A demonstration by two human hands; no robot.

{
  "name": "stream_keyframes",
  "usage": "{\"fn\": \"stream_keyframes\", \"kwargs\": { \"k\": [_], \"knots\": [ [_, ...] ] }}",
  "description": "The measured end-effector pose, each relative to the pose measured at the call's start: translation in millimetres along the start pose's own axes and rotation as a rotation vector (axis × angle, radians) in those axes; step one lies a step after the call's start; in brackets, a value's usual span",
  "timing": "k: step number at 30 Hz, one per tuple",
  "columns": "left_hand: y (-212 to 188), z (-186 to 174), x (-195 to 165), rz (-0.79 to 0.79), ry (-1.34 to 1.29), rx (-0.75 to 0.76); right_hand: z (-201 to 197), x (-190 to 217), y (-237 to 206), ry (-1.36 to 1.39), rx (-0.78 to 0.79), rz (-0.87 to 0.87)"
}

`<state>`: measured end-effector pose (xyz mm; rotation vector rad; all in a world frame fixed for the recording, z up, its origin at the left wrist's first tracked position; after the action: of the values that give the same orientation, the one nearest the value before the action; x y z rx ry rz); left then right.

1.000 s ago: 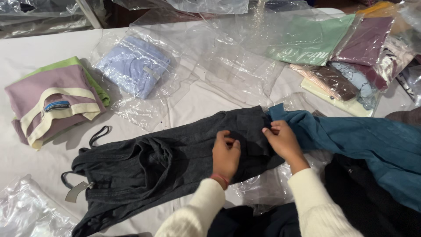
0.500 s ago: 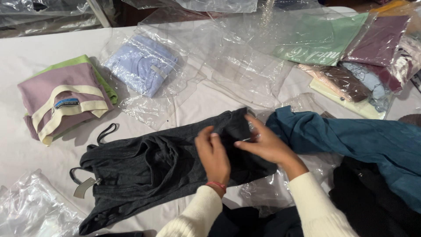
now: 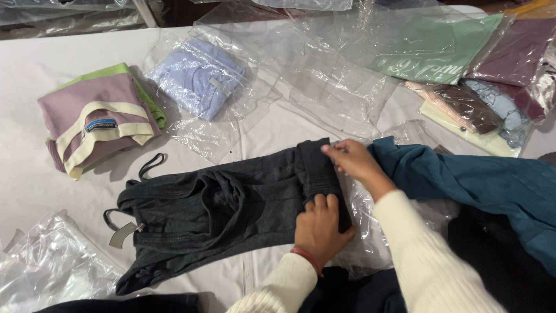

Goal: The person folds garments one at a time on a white table, smoothing and aligning each shirt or top before folding it into a compact square. Each folded garment is then wrapped in a clear plastic bag and the bagged items are stacked together on the table.

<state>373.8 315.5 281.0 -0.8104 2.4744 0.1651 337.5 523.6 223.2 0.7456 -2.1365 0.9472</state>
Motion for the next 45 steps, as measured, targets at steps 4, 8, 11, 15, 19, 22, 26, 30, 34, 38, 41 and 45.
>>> {"fn": "stream_keyframes", "kwargs": {
  "k": [4,8,11,15,19,22,26,30,34,38,41,45],
  "knots": [
    [6.2,14.8,0.2,-0.062,0.237,0.16,24.2,12.0,8.5,-0.23,-0.041,-0.052],
    [6.1,16.7,-3.9,0.047,0.262,0.055,23.5,25.0,12.0,-0.2,-0.092,-0.176],
    [-5.6,2.5,-3.8,0.146,-0.1,-0.054,-3.2,42.7,0.1,-0.085,-0.13,-0.432],
    [-33.9,-19.1,-5.0,-0.006,-0.843,0.048,-44.6,69.3,-37.5,0.331,0.027,-0.273],
    [-55.8,-29.8,0.4,-0.101,-1.667,-0.037,-47.6,112.0,-58.5,0.586,0.203,-0.281],
    [-86.6,-28.4,34.1,-0.365,-1.954,-0.098,-8.5,142.9,-46.8,0.603,0.334,-0.298],
    [-135.4,-32.9,108.8,-0.877,-2.037,-0.423,87.6,186.5,-24.8,0.372,0.708,-0.451],
    [-176.5,-38.4,169.9,-1.168,-2.131,-0.711,195.1,208.5,-23.8,-0.115,0.796,-0.567],
    [-181.2,-22.8,189.1,-1.523,-1.807,-0.557,243.6,199.9,-22.9,-0.457,0.605,-0.478],
    [-167.6,-9.3,186.5,-1.537,-1.661,-0.735,242.1,194.5,-14.1,-0.629,0.5,-0.457],
    [-159.8,-10.4,184.7,-1.506,-1.721,-0.808,232.6,188.7,-11.3,-0.607,0.584,-0.176],
    [-163.8,-34.2,183.1,-1.365,-1.934,-0.78,224.0,185.4,-15.5,-0.404,0.716,-0.045]
  ]
}}
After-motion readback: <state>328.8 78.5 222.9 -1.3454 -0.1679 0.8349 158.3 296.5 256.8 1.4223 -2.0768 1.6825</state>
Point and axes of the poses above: each hand's wrist, its own y-axis towards the middle knuckle, its own z-axis out of the palm, x = y × z, the point moved 2 cm from there along y, towards the middle knuckle, and after that the axes turned 2 degrees about z, right-handed, at the moved point
